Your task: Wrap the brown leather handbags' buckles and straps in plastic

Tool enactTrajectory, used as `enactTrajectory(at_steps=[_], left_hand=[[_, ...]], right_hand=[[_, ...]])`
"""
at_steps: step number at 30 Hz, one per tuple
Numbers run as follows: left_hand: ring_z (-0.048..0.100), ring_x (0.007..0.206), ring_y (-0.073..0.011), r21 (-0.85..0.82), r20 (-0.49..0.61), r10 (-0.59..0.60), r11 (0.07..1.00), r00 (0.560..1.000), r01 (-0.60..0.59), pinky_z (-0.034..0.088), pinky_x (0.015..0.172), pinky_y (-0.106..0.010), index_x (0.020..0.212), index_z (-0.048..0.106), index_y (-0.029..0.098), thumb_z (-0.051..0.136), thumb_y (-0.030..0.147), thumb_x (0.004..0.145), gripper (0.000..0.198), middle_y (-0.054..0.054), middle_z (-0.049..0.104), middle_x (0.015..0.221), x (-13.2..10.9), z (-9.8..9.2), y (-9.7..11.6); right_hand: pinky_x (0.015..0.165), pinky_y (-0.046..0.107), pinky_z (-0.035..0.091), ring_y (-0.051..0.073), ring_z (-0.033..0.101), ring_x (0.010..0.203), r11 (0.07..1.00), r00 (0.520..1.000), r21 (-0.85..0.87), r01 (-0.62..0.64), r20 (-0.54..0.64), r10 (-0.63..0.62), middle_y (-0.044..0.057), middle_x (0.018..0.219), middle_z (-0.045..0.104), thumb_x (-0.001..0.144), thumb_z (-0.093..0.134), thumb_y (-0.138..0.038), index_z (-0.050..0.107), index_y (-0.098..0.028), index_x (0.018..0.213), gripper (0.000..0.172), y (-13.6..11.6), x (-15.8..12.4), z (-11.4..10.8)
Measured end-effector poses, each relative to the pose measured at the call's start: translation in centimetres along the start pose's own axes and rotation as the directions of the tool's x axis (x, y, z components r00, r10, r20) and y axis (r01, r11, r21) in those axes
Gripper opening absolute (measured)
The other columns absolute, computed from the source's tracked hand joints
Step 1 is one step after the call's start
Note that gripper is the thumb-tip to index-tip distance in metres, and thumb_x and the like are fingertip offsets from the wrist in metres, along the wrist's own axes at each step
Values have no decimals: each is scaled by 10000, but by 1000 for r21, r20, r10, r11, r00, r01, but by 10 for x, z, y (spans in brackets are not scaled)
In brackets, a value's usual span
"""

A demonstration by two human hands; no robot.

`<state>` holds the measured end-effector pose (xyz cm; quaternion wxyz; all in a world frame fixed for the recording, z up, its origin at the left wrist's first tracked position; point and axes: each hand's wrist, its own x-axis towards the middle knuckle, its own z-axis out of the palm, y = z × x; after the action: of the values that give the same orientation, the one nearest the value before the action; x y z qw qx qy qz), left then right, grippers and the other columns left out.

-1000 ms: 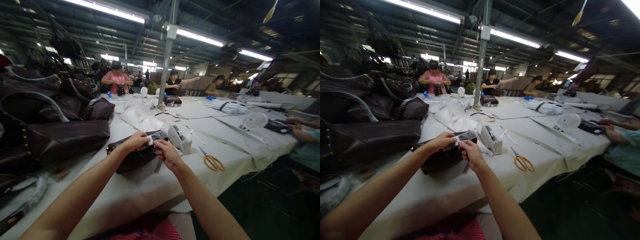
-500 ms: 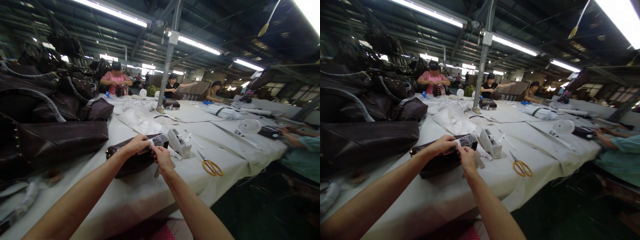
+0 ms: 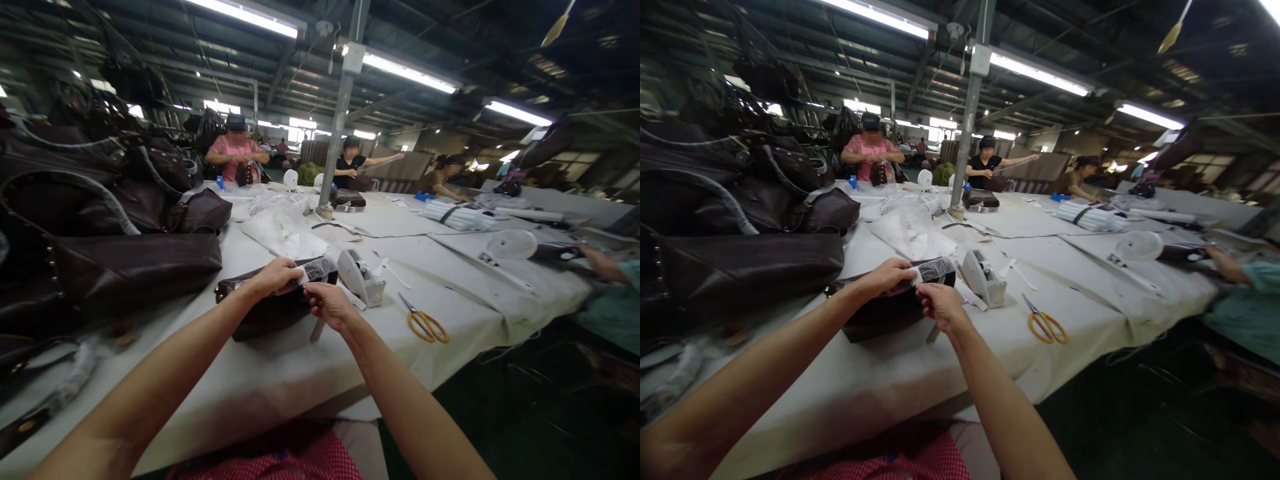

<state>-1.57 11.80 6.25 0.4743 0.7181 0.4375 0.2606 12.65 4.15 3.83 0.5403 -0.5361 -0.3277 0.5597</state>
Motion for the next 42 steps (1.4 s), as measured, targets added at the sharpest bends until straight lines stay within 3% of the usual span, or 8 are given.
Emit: enactTrajectory(at_steps=[3, 6, 16, 22, 30, 36, 39, 42], left_hand=[[431, 428, -98, -30, -1, -13, 999, 1000, 13, 289, 385, -203, 695, 620, 139, 609, 340, 687, 202, 27, 493, 512, 1, 0, 0], [445, 440, -100, -65, -10, -26, 998, 1000, 26, 305, 403, -207, 692, 615, 139, 624, 346, 676, 207, 25, 505, 519, 1, 1, 1], [488, 485, -116, -130, -17, -70, 989, 997, 67, 347, 461, -225, 665, 624, 136, 654, 337, 644, 204, 9, 550, 540, -1, 1, 3], [488, 484, -123, -130, 24, -94, 987, 995, 97, 330, 444, -222, 736, 663, 138, 677, 342, 624, 234, 9, 568, 558, -5, -3, 6], [514, 521, -135, -178, 61, -98, 978, 993, 108, 358, 480, -237, 734, 661, 130, 711, 367, 590, 282, -1, 590, 583, -4, -3, 5], [518, 541, -128, -208, 27, -84, 974, 996, 88, 372, 504, -237, 721, 656, 127, 707, 372, 596, 279, -5, 602, 605, -6, -6, 6], [510, 530, -123, -212, 21, -83, 973, 996, 86, 361, 492, -232, 727, 664, 128, 712, 373, 596, 282, -2, 595, 599, -6, -6, 6], [506, 527, -121, -218, 27, -85, 972, 996, 88, 361, 487, -230, 732, 663, 126, 713, 384, 601, 294, -4, 592, 601, -7, -5, 6]], right_hand=[[430, 170, 394, 51, 468, 469, 1000, 1000, -26, -3, 19, 3, -15, 606, 621, 566, 767, -186, 696, -141, 750, 203, -4, -3, -10], [442, 179, 428, 53, 457, 453, 998, 1000, -50, 28, -8, -28, -51, 512, 546, 552, 771, -157, 657, -142, 666, 162, -1, -1, -12], [436, 219, 512, 65, 451, 448, 994, 991, -15, 108, -84, -109, -78, 511, 498, 603, 751, -113, 582, -170, 703, 205, 18, 16, 12], [408, 200, 483, 41, 420, 412, 993, 991, -36, 112, -68, -115, -68, 532, 536, 592, 802, -155, 593, -158, 728, 250, 17, 15, 12], [332, 203, 444, 67, 434, 377, 959, 968, -172, 223, -75, -239, -72, 505, 553, 548, 763, -139, 608, -163, 756, 261, 14, 21, 4], [348, 190, 390, 79, 458, 400, 916, 926, -236, 324, -121, -358, -53, 587, 603, 609, 749, -304, 599, -191, 803, 270, 26, 25, 5], [396, 186, 336, 95, 467, 476, 904, 903, -236, 356, -164, -398, -49, 596, 595, 593, 754, -331, 601, -206, 712, 230, 27, 24, 5], [452, 194, 310, 106, 450, 539, 918, 913, -200, 341, -162, -375, -54, 535, 539, 576, 752, -283, 574, -206, 559, 194, 25, 22, 6]])
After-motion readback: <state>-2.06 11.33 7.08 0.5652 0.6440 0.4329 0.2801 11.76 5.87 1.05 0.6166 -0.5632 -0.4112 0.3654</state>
